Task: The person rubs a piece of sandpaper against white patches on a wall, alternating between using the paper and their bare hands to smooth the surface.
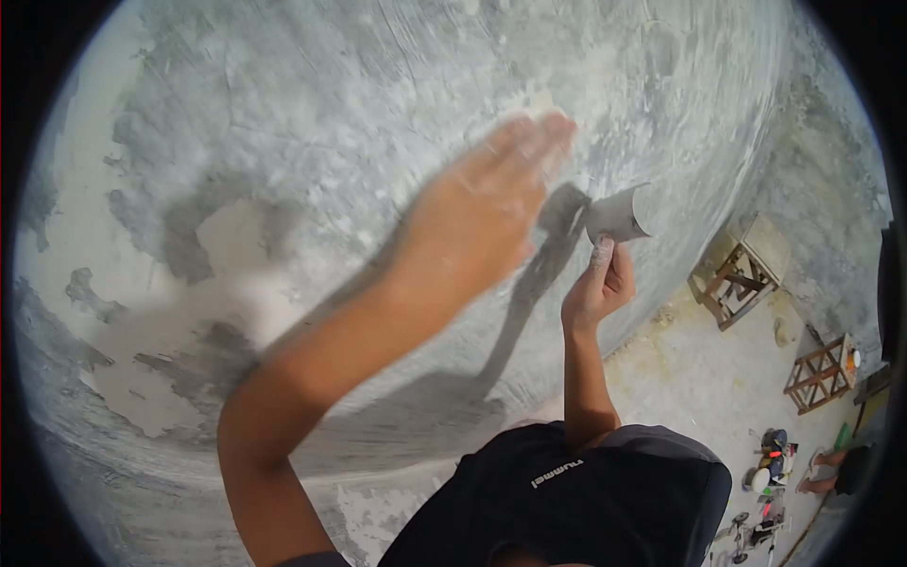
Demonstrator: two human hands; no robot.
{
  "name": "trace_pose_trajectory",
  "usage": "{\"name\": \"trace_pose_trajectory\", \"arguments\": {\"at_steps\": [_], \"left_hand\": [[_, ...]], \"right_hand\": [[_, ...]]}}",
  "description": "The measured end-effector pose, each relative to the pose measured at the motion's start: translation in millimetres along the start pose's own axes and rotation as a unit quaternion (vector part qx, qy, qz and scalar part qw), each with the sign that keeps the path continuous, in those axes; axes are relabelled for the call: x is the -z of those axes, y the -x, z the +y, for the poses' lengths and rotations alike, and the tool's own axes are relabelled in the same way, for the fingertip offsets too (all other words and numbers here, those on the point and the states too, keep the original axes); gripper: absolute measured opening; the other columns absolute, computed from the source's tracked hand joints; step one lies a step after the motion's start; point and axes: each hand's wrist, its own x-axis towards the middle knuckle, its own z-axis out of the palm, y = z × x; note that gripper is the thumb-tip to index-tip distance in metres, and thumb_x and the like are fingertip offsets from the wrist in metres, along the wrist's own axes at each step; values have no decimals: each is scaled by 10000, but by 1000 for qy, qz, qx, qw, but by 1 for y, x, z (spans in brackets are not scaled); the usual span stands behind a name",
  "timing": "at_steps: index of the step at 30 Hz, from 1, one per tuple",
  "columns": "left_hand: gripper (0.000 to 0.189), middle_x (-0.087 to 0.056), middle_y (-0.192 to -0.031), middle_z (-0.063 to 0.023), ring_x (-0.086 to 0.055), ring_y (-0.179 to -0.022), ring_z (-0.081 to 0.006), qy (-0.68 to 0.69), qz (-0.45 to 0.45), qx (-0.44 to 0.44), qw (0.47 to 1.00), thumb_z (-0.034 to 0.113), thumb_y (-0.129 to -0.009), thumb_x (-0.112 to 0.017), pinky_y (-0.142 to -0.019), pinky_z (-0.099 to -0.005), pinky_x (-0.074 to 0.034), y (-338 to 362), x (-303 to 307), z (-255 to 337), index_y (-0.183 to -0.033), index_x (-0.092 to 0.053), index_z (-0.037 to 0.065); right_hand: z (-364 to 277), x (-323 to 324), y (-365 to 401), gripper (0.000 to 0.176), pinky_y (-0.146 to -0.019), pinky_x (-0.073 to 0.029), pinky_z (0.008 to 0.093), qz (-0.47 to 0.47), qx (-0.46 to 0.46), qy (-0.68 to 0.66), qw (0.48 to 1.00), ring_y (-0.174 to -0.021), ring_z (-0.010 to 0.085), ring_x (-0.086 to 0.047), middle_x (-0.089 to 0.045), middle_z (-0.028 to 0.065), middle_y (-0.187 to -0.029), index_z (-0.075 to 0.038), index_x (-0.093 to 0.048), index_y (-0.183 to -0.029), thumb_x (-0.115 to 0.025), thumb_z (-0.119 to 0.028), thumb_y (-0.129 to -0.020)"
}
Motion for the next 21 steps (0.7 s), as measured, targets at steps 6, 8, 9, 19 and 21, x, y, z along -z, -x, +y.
{"name": "trace_pose_trajectory", "arguments": {"at_steps": [6, 8, 9, 19, 21], "left_hand": [[825, -384, -1660, -31, -240, -1567, -131, -41, -84, -24, 995, 651, -872, -660, -1313, -394, -128, 0, 10, 2, -1453, -588, 70], [810, -399, -1652, -23, -243, -1563, -133, -22, -42, 17, 999, 642, -895, -630, -1312, -404, -116, -4, 27, -17, -1468, -573, 73], [795, -415, -1643, -15, -246, -1559, -134, -3, 3, 57, 998, 633, -918, -599, -1312, -414, -105, -5, 31, -25, -1484, -558, 76], [749, -511, -1562, -132, -466, -1453, -360, 141, 153, 148, 967, 343, -724, -855, -1196, -605, -345, 83, 68, -39, -1392, -625, 94], [685, -524, -1537, -145, -470, -1435, -405, 136, 210, 222, 942, 276, -689, -870, -1162, -635, -398, 126, 64, -29, -1326, -660, 139]], "right_hand": [[7, 6, 1, 293, -966, -494, 298, -41, -4, -32, 999, -1094, 173, -646, -716, 163, -1200, 142, -645, -1255, -579, -64, -1058], [1, -4, 7, 280, -1009, -488, 332, -38, -8, -18, 999, -1152, 216, -649, -708, 194, -1241, 134, -655, -1248, -580, -49, -1050], [-1, -10, 9, 269, -1052, -482, 366, -35, -9, -4, 999, -1211, 260, -652, -700, 226, -1281, 125, -666, -1242, -581, -34, -1041], [4, -15, 5, 282, -1120, -455, 482, -167, 159, 163, 959, -1352, 458, -557, -672, 278, -1319, 40, -753, -1171, -652, 29, -909], [-2, -12, -1, 303, -1121, -454, 481, -179, 155, 164, 958, -1358, 455, -553, -672, 268, -1328, 26, -756, -1183, -659, 30, -896]]}}
